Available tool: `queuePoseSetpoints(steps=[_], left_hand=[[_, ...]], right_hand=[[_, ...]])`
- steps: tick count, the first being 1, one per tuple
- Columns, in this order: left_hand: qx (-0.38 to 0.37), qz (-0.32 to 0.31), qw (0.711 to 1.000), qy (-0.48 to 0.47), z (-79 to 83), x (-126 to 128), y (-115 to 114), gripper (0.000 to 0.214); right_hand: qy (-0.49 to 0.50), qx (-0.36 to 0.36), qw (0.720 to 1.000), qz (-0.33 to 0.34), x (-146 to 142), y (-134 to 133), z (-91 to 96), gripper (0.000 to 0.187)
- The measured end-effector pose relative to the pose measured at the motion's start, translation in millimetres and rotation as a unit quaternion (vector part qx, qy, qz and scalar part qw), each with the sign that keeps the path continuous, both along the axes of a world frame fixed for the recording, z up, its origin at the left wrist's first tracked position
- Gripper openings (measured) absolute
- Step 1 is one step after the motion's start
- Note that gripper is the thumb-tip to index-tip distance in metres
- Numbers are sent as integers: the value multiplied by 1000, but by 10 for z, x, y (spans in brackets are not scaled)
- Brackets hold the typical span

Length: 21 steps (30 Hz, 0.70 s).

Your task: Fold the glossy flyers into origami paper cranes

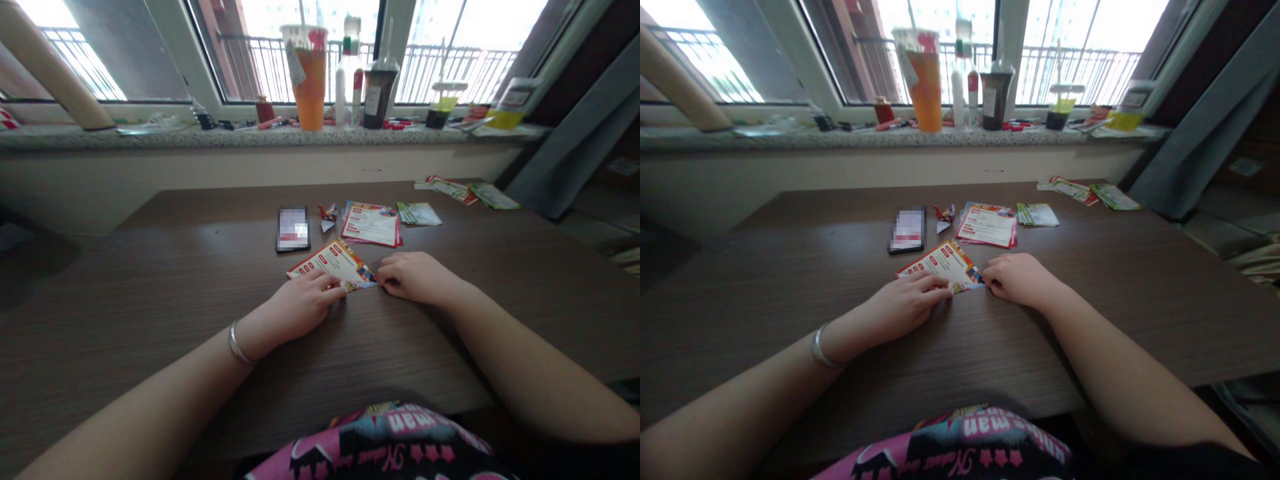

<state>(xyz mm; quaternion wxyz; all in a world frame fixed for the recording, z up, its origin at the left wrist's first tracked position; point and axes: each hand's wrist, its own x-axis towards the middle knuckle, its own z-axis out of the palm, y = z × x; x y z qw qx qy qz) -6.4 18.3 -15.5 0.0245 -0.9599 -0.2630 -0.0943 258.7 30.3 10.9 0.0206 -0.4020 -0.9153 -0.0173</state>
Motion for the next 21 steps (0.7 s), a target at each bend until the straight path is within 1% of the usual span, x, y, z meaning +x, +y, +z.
queuePoseSetpoints(steps=[9, 14, 17, 19, 21], left_hand=[[5, -1, 1000, 6, 2, -2, 5, 33], [6, -3, 1000, 8, 9, 3, 3, 33], [6, -1, 1000, 5, 9, 4, 5, 34], [6, -2, 1000, 3, 8, 6, 11, 33], [6, -3, 1000, 0, 6, 10, 20, 32]], right_hand=[[-8, -10, 1000, -13, 94, 28, 5, 13], [39, 3, 999, -5, 75, 30, -27, 14], [96, 29, 994, 32, -21, -1, -64, 19], [120, 38, 989, 84, -95, -24, -110, 21], [122, 32, 983, 130, -154, -36, -167, 24]])
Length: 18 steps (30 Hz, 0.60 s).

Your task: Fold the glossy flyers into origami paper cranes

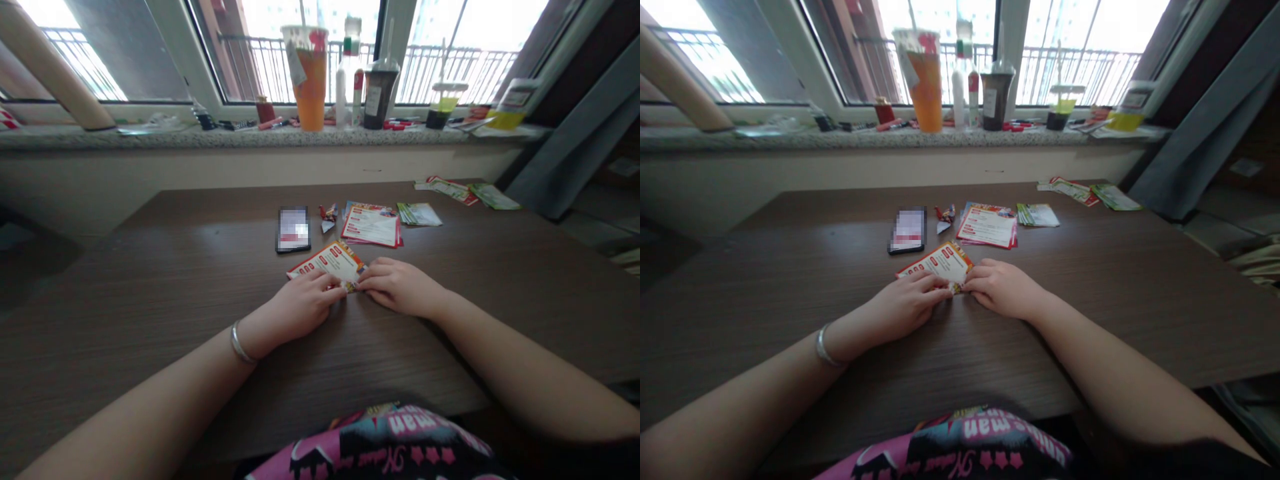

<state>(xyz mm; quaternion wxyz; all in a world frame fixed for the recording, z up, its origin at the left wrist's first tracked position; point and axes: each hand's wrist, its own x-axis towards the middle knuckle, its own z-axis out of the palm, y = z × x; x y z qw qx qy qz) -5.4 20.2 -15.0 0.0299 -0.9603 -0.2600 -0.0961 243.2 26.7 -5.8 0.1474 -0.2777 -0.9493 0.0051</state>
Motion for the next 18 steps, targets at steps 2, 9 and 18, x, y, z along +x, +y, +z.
queuePoseSetpoints(steps=[2, 9, 18], left_hand=[[2, 1, 1000, -2, -7, 5, 8, 31], [19, 5, 1000, 13, -28, 32, 19, 35], [6, -3, 1000, 30, 83, 15, 3, 28]], right_hand=[[-8, 9, 1000, 18, -37, 0, -53, 25], [-17, 14, 1000, 0, -78, -9, -63, 25], [-22, 11, 1000, -10, -92, -24, -50, 24]])
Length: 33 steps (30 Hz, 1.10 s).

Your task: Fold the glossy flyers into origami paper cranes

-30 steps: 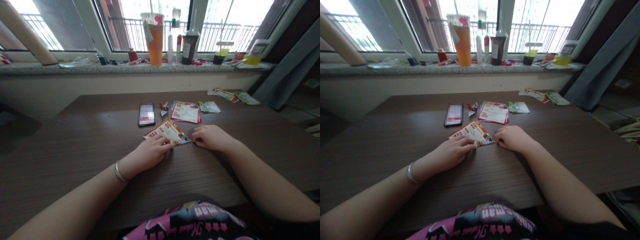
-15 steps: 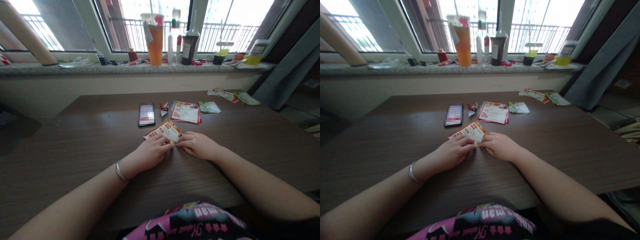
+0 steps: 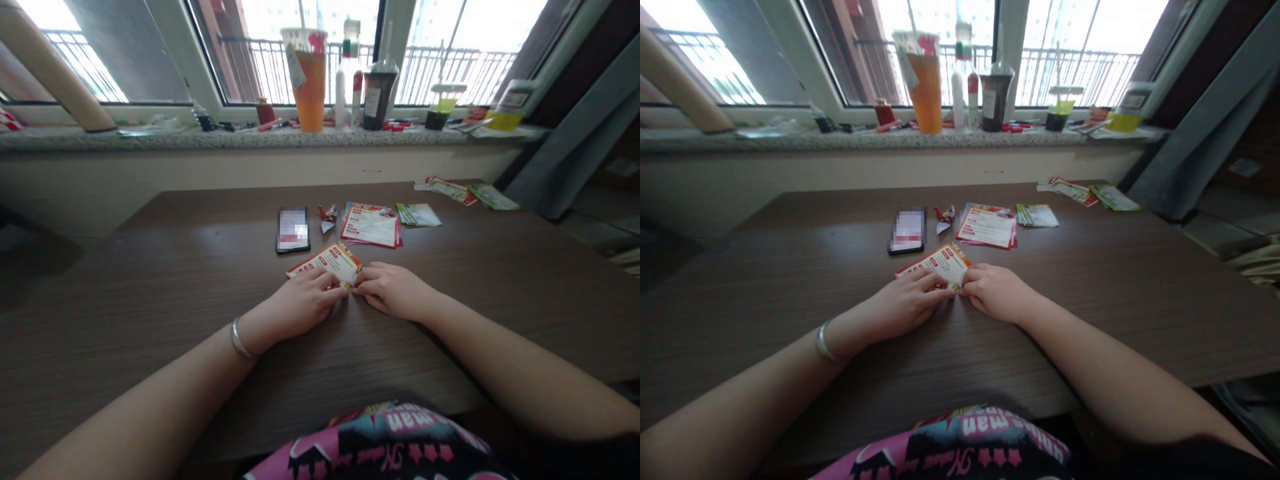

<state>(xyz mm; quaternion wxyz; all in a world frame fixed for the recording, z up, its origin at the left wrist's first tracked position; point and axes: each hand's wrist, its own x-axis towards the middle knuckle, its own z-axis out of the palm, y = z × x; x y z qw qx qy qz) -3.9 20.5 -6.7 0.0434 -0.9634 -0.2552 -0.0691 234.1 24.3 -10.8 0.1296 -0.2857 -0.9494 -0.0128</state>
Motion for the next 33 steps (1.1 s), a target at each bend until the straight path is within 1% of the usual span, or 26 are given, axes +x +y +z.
queuePoseSetpoints(steps=[6, 10, 15, 22, 28, 33], left_hand=[[-23, -11, 1000, 11, 57, -59, 5, 29], [-37, -6, 999, 7, 62, -94, -4, 33], [-62, 0, 998, -12, 77, -134, 9, 33], [-86, 3, 996, 19, 162, -205, 14, 38], [-94, 2, 995, 31, 189, -264, 46, 42], [-113, 20, 993, 29, 252, -305, 55, 43]], right_hand=[[-6, -2, 1000, -2, -2, -1, 16, 24], [-1, -12, 1000, -6, -1, -5, 24, 24], [4, -7, 1000, -3, 9, 3, 16, 23], [-3, -12, 1000, -7, 27, 6, 19, 23], [2, -17, 1000, -4, 39, 10, 21, 24], [7, -22, 1000, -4, 48, 10, 15, 24]])
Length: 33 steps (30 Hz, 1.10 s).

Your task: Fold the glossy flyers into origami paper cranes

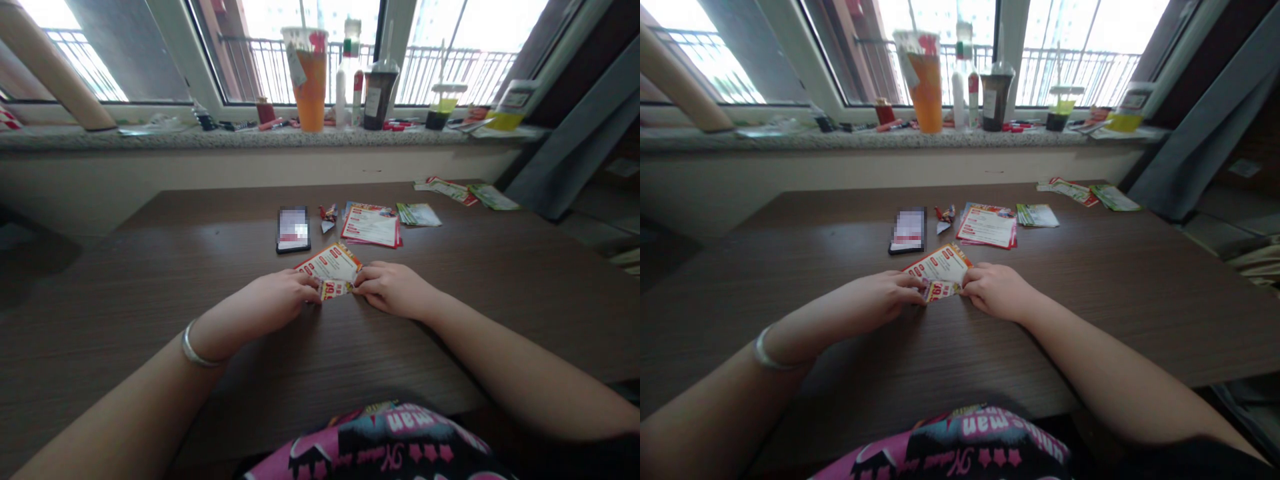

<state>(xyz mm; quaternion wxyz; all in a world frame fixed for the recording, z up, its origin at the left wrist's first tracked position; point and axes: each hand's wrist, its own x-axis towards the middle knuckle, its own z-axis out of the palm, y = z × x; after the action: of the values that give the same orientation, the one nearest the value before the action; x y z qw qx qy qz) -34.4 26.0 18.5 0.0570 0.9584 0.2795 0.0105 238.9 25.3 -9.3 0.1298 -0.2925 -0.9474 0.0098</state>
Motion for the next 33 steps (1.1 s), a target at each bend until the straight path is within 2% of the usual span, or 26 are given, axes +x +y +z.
queuePoseSetpoints(steps=[7, 12, 16, 20, 22, 25, 33], left_hand=[[-3, 6, 1000, 2, 73, -54, 13, 36], [-49, -18, 998, 17, 41, -113, 94, 25], [-20, 6, 1000, 5, 12, -71, 97, 24], [28, 78, 997, -12, -51, 10, 24, 29], [53, 49, 997, -19, -109, 34, -5, 34], [92, 52, 994, -18, -193, 50, -17, 33], [103, 43, 993, -45, -235, 92, 1, 21]], right_hand=[[3, 3, 1000, -1, 3, -2, 0, 24], [-2, -2, 1000, 3, 15, -5, 16, 23], [-1, -5, 1000, -2, 31, -2, 13, 22], [5, 9, 1000, 3, 35, 11, -16, 23], [9, 19, 1000, 3, 33, 20, -32, 22], [36, 26, 999, -11, 34, 37, -43, 20], [163, 34, 983, -82, 96, 80, -27, 21]])
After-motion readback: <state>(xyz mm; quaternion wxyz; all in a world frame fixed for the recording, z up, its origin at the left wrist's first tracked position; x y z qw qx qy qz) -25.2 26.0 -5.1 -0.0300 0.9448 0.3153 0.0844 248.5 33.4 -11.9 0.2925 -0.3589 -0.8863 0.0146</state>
